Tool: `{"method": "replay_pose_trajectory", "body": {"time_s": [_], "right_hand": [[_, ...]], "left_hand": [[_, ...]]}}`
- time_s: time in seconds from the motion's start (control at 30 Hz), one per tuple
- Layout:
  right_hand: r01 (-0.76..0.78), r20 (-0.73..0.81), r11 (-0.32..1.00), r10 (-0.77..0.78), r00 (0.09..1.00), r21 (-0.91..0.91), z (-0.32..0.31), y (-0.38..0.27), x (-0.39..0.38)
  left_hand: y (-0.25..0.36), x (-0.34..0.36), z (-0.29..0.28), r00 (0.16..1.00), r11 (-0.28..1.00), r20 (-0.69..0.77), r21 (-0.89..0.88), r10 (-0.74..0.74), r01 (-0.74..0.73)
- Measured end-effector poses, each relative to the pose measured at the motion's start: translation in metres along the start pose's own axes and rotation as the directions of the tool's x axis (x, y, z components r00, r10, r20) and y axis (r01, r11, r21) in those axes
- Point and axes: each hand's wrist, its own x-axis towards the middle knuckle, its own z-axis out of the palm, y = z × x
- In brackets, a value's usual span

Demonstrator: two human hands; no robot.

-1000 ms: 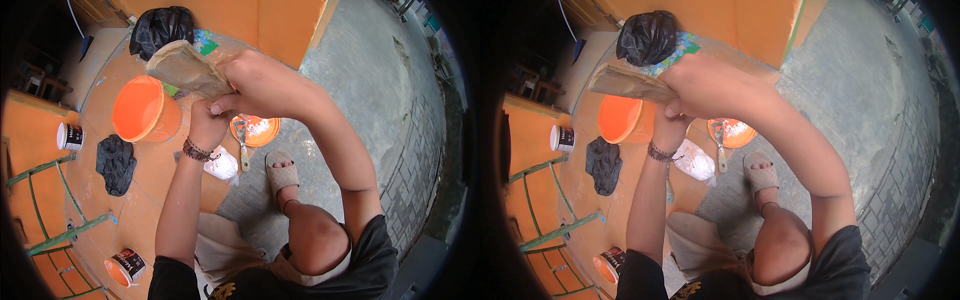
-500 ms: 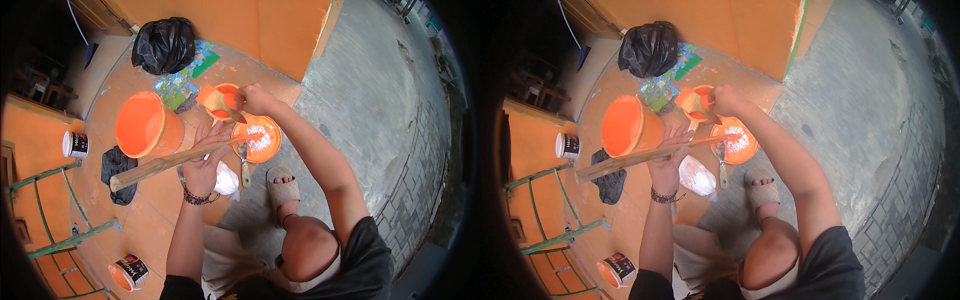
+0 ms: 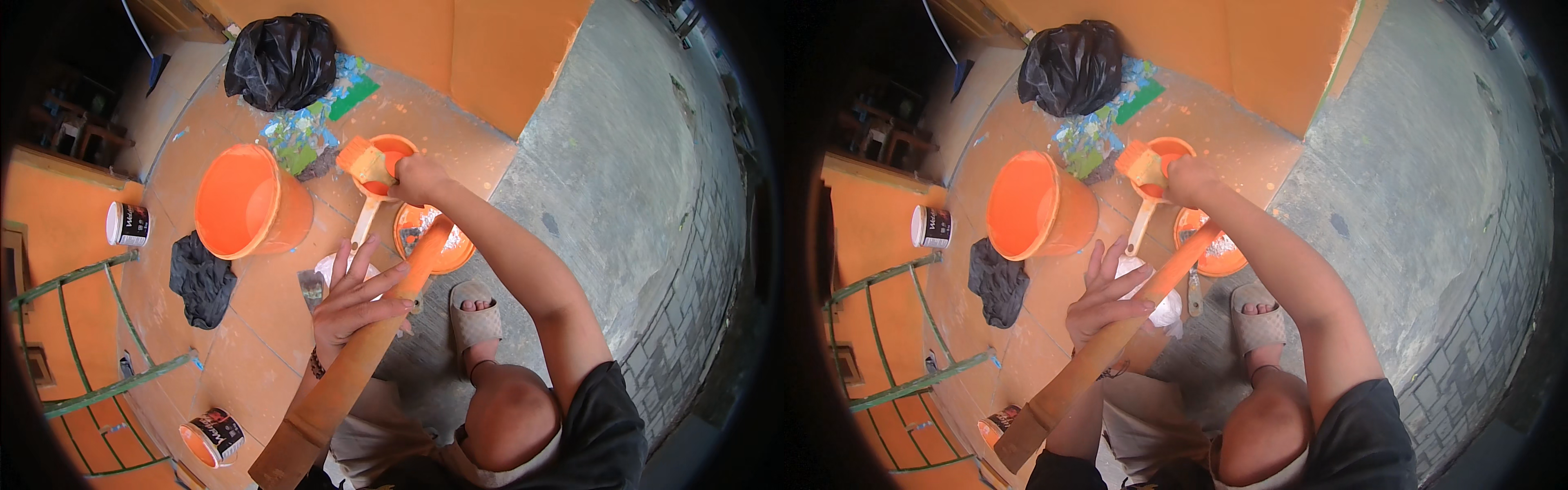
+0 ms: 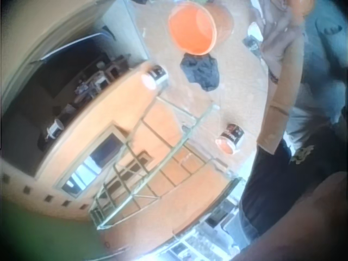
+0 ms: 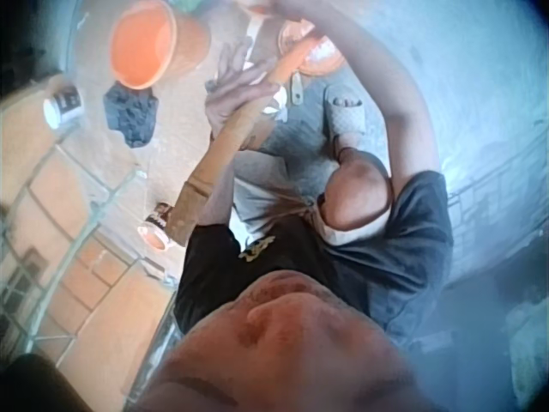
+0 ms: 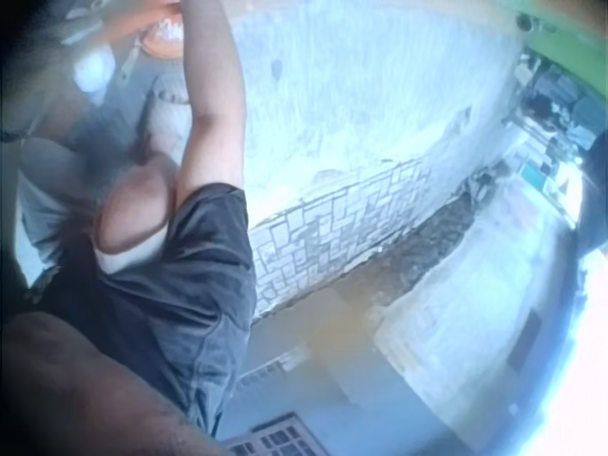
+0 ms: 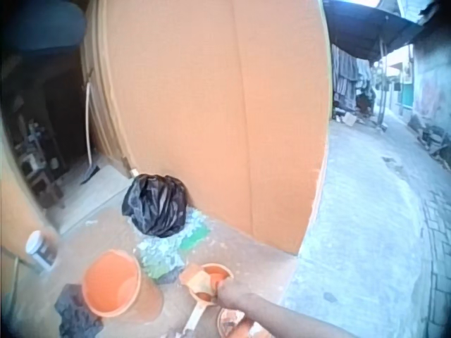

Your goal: The person pours orange liquid from a bucket into a smaller container, then uses a putty knife to scrape and mix a white powder into the orange liquid. The person uses two putty knives to transfer and blend the mixture.

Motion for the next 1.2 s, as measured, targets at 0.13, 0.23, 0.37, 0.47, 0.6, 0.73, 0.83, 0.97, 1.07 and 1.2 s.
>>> {"method": "replay_pose_trajectory", "body": {"time_s": [0.13, 0.23, 0.37, 0.47, 0.6, 0.73, 0.83, 0.97, 1.07, 1.2], "right_hand": [[-0.017, 0.069, 0.980, 0.003, 0.998, 0.198, -0.006, 0.007, 0.010], [-0.058, 0.074, 0.723, 0.009, 0.997, 0.688, -0.014, 0.022, 0.003], [0.020, -0.054, 0.563, 0.044, 0.998, 0.826, -0.040, 0.040, -0.019], [0.102, -0.179, 0.542, 0.091, 0.980, 0.834, -0.073, 0.054, -0.052], [0.238, -0.385, 0.535, 0.183, 0.905, 0.811, -0.104, 0.065, -0.098], [0.415, -0.520, 0.328, 0.374, 0.768, 0.849, -0.123, 0.079, -0.127], [0.501, -0.530, 0.190, 0.429, 0.731, 0.845, -0.128, 0.095, -0.126], [0.349, -0.395, 0.184, 0.420, 0.817, 0.919, -0.113, 0.081, -0.119], [0.181, -0.242, 0.211, 0.316, 0.917, 0.961, -0.098, 0.057, -0.106], [0.130, -0.159, 0.172, 0.168, 0.973, 0.977, -0.086, 0.026, -0.090]], "left_hand": [[0.003, 0.002, 0.004, 1.000, 0.998, -0.010, 0.070, -0.002, 0.002], [-0.001, 0.000, 0.007, 1.000, 0.991, 0.000, 0.131, -0.002, 0.002], [-0.007, -0.003, 0.012, 0.999, 0.974, -0.007, 0.223, 0.049, -0.046], [-0.007, -0.003, 0.016, 0.997, 0.968, -0.014, 0.238, 0.080, -0.074], [-0.008, -0.006, 0.015, 0.994, 0.952, -0.014, 0.291, 0.104, -0.096], [-0.009, -0.003, 0.019, 0.992, 0.946, -0.006, 0.301, 0.125, -0.117], [-0.010, -0.004, 0.018, 0.991, 0.937, 0.009, 0.324, 0.132, -0.128], [-0.011, -0.004, 0.016, 0.990, 0.928, 0.038, 0.343, 0.137, -0.142], [-0.011, -0.003, 0.015, 0.989, 0.930, 0.044, 0.338, 0.140, -0.146], [-0.016, -0.003, 0.016, 0.984, 0.916, 0.032, 0.361, 0.175, -0.175]]}}
